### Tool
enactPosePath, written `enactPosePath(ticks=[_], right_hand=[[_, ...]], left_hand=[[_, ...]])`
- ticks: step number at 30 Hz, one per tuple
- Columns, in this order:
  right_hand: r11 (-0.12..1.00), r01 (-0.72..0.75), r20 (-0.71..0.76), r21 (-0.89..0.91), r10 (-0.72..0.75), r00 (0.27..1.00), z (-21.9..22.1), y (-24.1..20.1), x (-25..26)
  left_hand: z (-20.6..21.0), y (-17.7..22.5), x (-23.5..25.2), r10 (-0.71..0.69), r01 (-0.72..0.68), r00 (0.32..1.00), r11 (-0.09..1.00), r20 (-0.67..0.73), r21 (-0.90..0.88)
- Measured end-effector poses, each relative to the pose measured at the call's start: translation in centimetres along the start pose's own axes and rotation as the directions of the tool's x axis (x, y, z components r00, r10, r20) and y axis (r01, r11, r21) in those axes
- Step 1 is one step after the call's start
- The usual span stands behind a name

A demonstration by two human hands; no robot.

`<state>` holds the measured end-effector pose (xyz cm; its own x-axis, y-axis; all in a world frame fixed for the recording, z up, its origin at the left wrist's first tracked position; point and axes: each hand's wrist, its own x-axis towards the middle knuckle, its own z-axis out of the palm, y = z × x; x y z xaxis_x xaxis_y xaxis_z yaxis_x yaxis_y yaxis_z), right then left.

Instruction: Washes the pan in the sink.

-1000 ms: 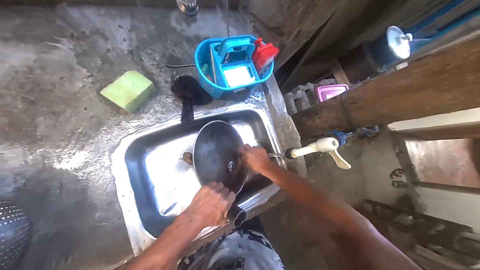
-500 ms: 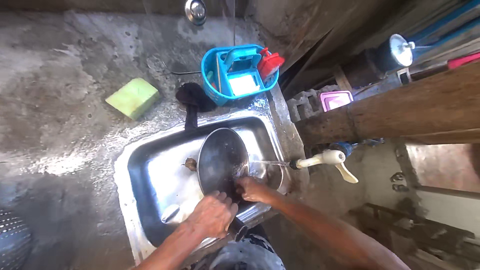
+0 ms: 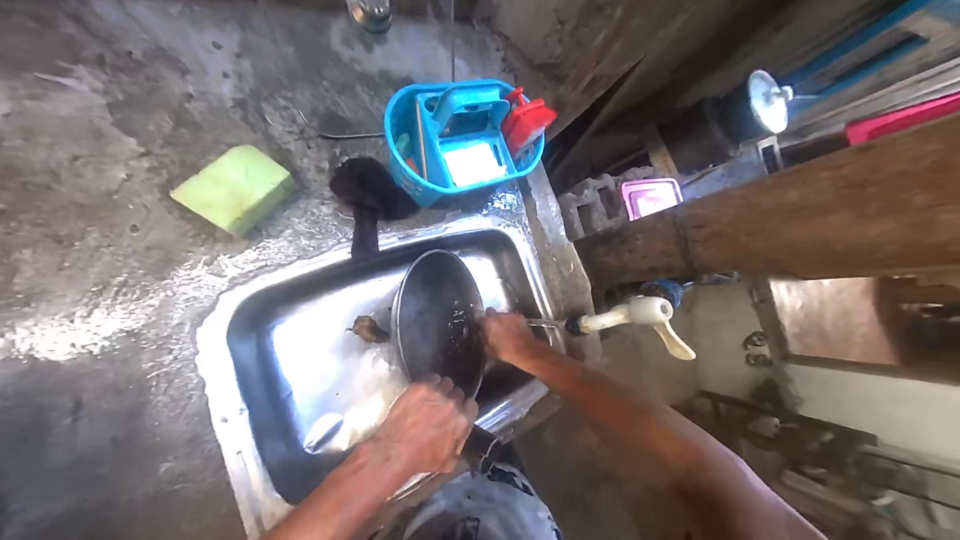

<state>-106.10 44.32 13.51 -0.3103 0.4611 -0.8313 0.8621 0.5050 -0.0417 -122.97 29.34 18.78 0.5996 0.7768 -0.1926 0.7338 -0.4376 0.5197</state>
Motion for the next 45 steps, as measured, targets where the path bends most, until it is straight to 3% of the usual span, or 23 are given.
enactPosePath(ticks=[4, 8, 11, 16, 20, 25, 29, 33, 37, 42, 45], right_hand=[[0.994, 0.064, 0.101, 0.091, -0.074, 0.992, 1.4, -0.7, -1.3], [0.999, 0.022, 0.001, 0.032, -0.022, 1.000, 0.5, -0.4, 1.2], [0.975, 0.127, 0.034, 0.182, -0.135, 0.990, 2.9, -1.7, -0.7], [0.998, 0.043, -0.070, 0.038, -0.040, 0.997, 1.4, -2.1, 1.1], [0.900, 0.226, -0.024, 0.372, -0.234, 0.972, 4.7, -4.2, -1.3], [0.961, 0.057, -0.091, 0.272, -0.033, 0.995, 3.6, -2.9, 1.1], [0.840, 0.264, -0.175, 0.474, -0.204, 0.963, 5.5, -4.6, -1.5], [0.905, 0.090, -0.125, 0.416, -0.041, 0.991, 4.1, -3.3, 1.2], [0.857, 0.260, -0.169, 0.445, -0.205, 0.964, 5.3, -5.0, -1.3], [0.928, 0.086, -0.167, 0.364, -0.026, 0.986, 2.7, -3.3, 1.8], [0.818, 0.274, -0.171, 0.505, -0.216, 0.961, 4.5, -5.5, -1.6]], left_hand=[[0.5, 0.4, -0.2, 0.009, -0.007, 0.992, 1.000, 0.123, -0.017], [1.3, 0.2, -0.4, 0.021, -0.020, 0.999, 0.999, -0.038, 0.035], [1.5, -0.3, -0.8, 0.033, -0.033, 0.999, 0.999, 0.017, 0.038], [2.4, -0.5, -1.1, 0.054, -0.047, 0.993, 0.996, -0.107, 0.073], [2.8, -1.0, -1.6, 0.086, -0.082, 0.995, 0.994, -0.059, 0.068], [2.8, -0.6, -1.1, 0.109, -0.098, 0.985, 0.992, -0.132, 0.082], [2.9, -0.9, -1.1, 0.119, -0.103, 0.975, 0.990, -0.186, 0.096], [3.1, -0.7, -1.2, 0.117, -0.093, 0.971, 0.988, -0.210, 0.119], [2.9, -1.1, -1.2, 0.124, -0.101, 0.972, 0.987, -0.199, 0.122], [2.9, -1.2, -0.7, 0.135, -0.099, 0.943, 0.987, -0.304, 0.129], [2.6, -1.3, -0.9, 0.141, -0.114, 0.956, 0.987, -0.256, 0.117]])
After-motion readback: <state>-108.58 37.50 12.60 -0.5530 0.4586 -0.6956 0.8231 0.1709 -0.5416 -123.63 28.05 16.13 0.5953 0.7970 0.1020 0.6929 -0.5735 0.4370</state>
